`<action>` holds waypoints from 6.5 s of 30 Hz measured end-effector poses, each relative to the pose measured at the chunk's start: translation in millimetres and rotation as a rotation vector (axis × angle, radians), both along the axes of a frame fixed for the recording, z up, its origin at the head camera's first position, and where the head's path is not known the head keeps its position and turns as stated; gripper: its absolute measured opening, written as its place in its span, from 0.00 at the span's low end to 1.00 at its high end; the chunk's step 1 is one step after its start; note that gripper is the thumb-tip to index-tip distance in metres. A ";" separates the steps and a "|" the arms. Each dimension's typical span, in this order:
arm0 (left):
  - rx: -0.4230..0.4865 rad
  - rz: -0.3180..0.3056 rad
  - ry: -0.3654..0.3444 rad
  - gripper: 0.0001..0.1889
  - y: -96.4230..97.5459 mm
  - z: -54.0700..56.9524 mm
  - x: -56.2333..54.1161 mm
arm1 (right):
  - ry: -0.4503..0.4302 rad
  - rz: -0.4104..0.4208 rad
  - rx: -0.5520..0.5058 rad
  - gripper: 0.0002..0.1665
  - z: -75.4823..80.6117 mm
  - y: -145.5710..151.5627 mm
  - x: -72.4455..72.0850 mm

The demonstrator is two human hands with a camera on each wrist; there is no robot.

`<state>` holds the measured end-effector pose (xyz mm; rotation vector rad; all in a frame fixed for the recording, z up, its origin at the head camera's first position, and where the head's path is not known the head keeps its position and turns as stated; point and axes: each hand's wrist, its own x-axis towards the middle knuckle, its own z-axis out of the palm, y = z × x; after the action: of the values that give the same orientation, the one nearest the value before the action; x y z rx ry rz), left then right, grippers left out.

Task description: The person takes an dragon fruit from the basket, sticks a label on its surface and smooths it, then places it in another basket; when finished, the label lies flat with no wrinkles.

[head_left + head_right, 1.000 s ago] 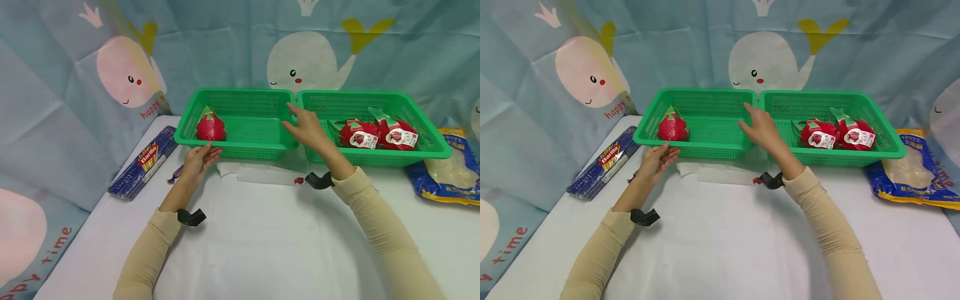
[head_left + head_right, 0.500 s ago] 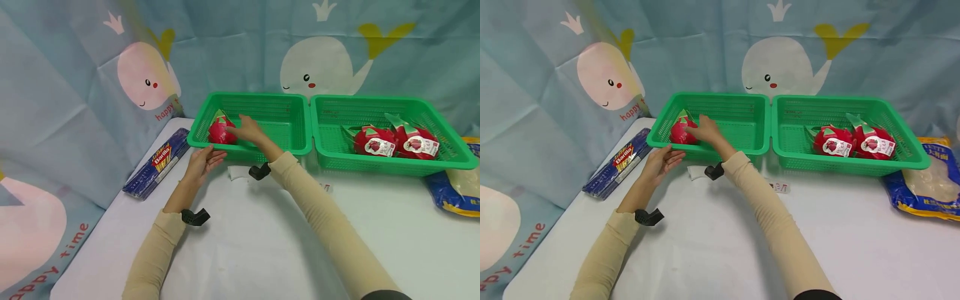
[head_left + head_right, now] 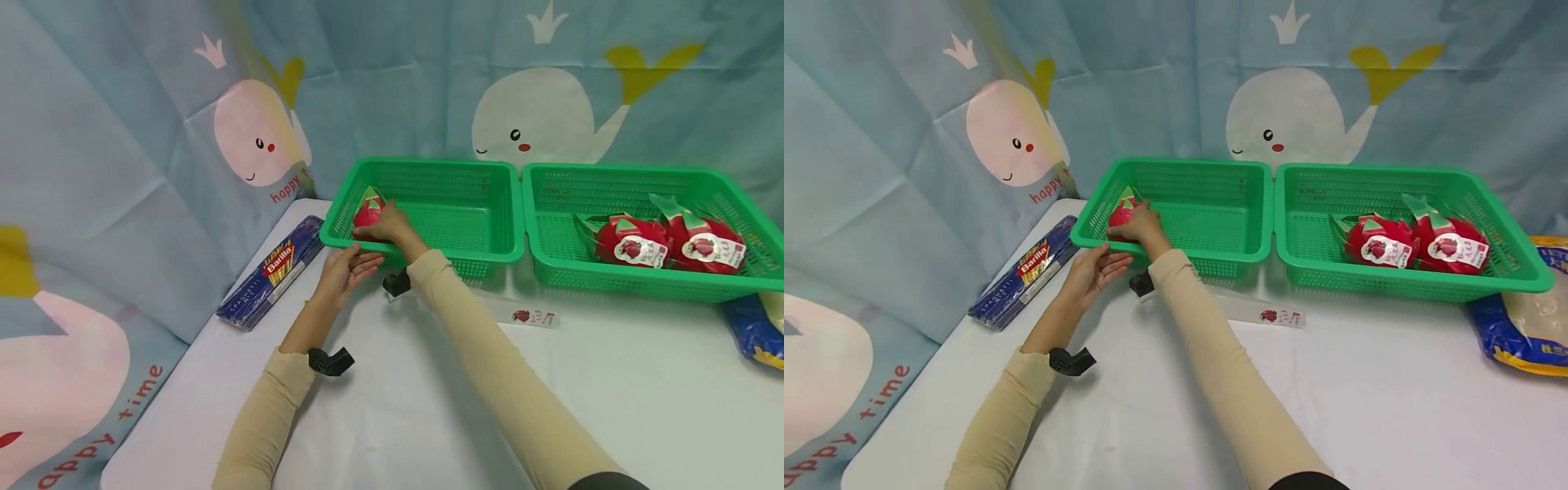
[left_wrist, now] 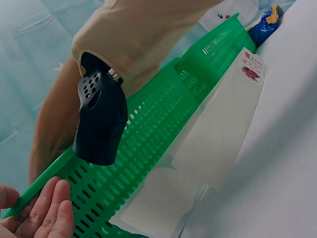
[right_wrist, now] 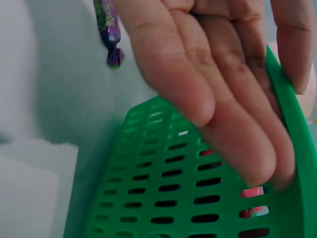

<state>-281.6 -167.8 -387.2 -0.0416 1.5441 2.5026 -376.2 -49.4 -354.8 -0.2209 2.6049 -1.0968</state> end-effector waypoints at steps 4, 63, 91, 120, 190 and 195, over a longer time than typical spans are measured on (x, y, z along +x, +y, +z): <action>-0.005 0.000 0.010 0.13 1.3 -1.9 1.4 | 0.008 0.018 -0.015 0.61 -3.3 1.0 -0.5; 0.045 0.019 0.042 0.17 -6.5 -1.0 1.4 | 0.428 0.446 0.144 0.51 -27.5 218.9 212.9; -1.114 -0.228 1.096 0.18 79.8 12.4 14.3 | 0.351 0.299 -0.081 0.12 -21.4 230.7 122.5; -1.036 -0.281 0.727 0.07 77.9 -16.5 -0.9 | 0.328 0.253 -0.431 0.03 -26.7 240.8 129.7; -1.167 0.070 1.069 0.16 114.9 -6.3 127.9 | 0.036 0.170 -0.384 0.20 -36.1 208.9 203.4; -1.087 0.029 1.010 0.21 111.0 -10.1 126.7 | -0.043 0.235 -0.432 0.16 -42.1 215.3 202.6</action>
<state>-154.9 -56.8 -397.2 1.1524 3.0389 1.3339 -173.6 165.9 -397.0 -0.5742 2.2039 -1.5372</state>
